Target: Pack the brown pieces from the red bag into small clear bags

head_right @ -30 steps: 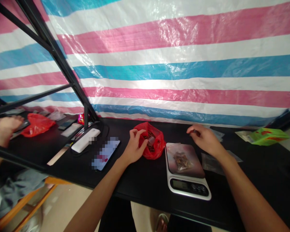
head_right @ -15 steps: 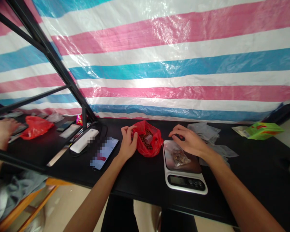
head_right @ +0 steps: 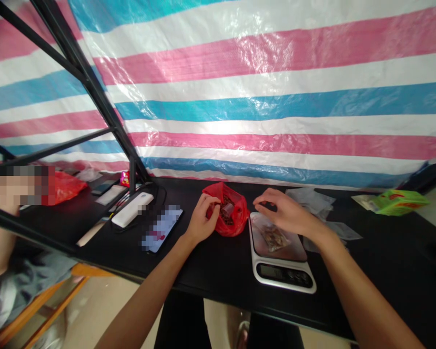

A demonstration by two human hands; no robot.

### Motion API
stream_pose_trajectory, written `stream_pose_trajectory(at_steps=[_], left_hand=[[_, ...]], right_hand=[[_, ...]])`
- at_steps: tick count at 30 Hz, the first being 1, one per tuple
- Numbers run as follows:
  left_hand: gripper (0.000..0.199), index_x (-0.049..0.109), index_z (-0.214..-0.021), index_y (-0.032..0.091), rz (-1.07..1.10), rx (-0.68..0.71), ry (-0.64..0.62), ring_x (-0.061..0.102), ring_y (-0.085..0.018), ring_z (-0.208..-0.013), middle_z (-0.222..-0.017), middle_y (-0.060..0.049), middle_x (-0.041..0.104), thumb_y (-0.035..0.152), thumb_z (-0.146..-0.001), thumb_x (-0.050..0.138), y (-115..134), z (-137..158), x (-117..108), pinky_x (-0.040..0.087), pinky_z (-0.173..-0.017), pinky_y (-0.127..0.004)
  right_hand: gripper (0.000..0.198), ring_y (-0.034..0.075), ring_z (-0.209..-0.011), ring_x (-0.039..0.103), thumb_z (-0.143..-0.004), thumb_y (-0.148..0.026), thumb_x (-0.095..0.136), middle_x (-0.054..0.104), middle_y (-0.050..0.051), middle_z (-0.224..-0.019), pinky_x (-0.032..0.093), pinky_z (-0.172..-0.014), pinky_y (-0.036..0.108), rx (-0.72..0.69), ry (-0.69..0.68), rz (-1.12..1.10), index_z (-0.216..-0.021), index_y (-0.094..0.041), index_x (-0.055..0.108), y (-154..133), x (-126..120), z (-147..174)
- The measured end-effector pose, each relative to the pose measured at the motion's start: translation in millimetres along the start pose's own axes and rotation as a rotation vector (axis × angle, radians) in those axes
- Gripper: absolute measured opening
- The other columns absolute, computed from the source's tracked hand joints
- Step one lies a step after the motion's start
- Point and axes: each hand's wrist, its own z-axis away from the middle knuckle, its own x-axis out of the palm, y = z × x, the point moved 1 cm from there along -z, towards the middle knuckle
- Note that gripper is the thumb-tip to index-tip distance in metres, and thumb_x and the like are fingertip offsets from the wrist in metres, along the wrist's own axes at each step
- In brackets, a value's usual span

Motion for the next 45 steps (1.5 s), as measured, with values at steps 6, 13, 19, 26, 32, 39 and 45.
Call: stream_pose_trajectory(at_steps=[6,13,19,26,32,39,45], left_hand=[[0.015,0.066,-0.11,0.024,0.039,0.004,0.011,0.063,-0.016,-0.086,-0.104,-0.004,0.061,0.023,-0.104,0.052,1.5,-0.3,-1.8,0.053,-0.082,-0.03],[0.045,0.059,-0.127,0.024,0.04,0.055,0.023,0.065,-0.024,-0.109,-0.119,-0.008,0.063,0.035,-0.088,0.077,10.7,-1.5,-7.1,0.056,-0.097,-0.039],[0.061,0.052,-0.137,0.024,0.018,-0.021,0.1,0.066,-0.028,-0.118,-0.129,-0.01,0.066,0.035,-0.084,0.081,3.0,-0.1,-3.2,0.054,-0.104,-0.045],[0.041,0.055,-0.122,0.024,-0.246,-0.392,0.228,0.069,-0.027,-0.108,-0.117,-0.008,0.07,0.014,-0.083,0.065,-6.8,-3.3,-12.2,0.052,-0.094,-0.039],[0.017,0.047,-0.095,0.028,-0.326,-0.616,0.054,0.07,-0.023,-0.084,-0.092,0.0,0.069,0.031,-0.092,0.064,1.6,-4.2,-10.5,0.045,-0.071,-0.031],[0.032,0.044,-0.097,0.028,-0.327,-0.677,0.049,0.07,-0.024,-0.088,-0.097,-0.002,0.066,0.05,-0.093,0.066,3.8,-2.4,-4.1,0.044,-0.072,-0.031],[0.031,0.046,-0.095,0.025,0.014,-0.571,0.164,0.065,-0.019,-0.086,-0.093,-0.001,0.063,0.011,-0.08,0.069,-17.7,-3.1,0.9,0.049,-0.078,-0.03]], right_hand=[[0.036,0.024,-0.083,0.065,-0.098,-0.051,0.061,0.072,0.007,-0.089,0.05,-0.079,0.037,0.06,-0.12,0.027,-0.083,-0.022,0.076,1.2,-4.1,10.3],[0.038,0.02,-0.075,0.062,-0.098,-0.057,0.065,0.074,0.003,-0.085,0.045,-0.067,0.032,0.052,0.043,-0.231,-0.094,-0.021,0.077,-52.3,6.5,-36.0],[0.032,0.019,-0.076,0.069,-0.099,-0.051,0.066,0.075,0.002,-0.085,0.054,-0.07,0.03,-0.008,0.056,-0.498,-0.098,-0.021,0.075,-96.8,47.1,-72.2],[0.016,0.022,-0.085,0.07,-0.095,-0.025,0.059,0.076,0.005,-0.098,0.056,-0.08,0.033,-0.112,-0.09,-0.122,-0.1,-0.022,0.074,-57.7,59.3,-90.3],[0.046,0.027,-0.108,0.073,-0.081,-0.003,0.058,0.079,0.006,-0.118,0.054,-0.097,0.035,-0.114,-0.474,0.201,-0.115,-0.026,0.078,-28.9,57.9,-82.6],[0.027,0.031,-0.114,0.07,-0.092,-0.015,0.063,0.075,0.016,-0.122,0.053,-0.098,0.038,-0.052,-0.323,0.289,-0.117,-0.017,0.073,-35.0,75.6,-90.2],[0.035,0.03,-0.116,0.07,-0.089,-0.012,0.063,0.075,0.013,-0.127,0.05,-0.099,0.036,-0.087,-0.272,0.197,-0.122,-0.02,0.072,-43.3,88.4,-88.3]])
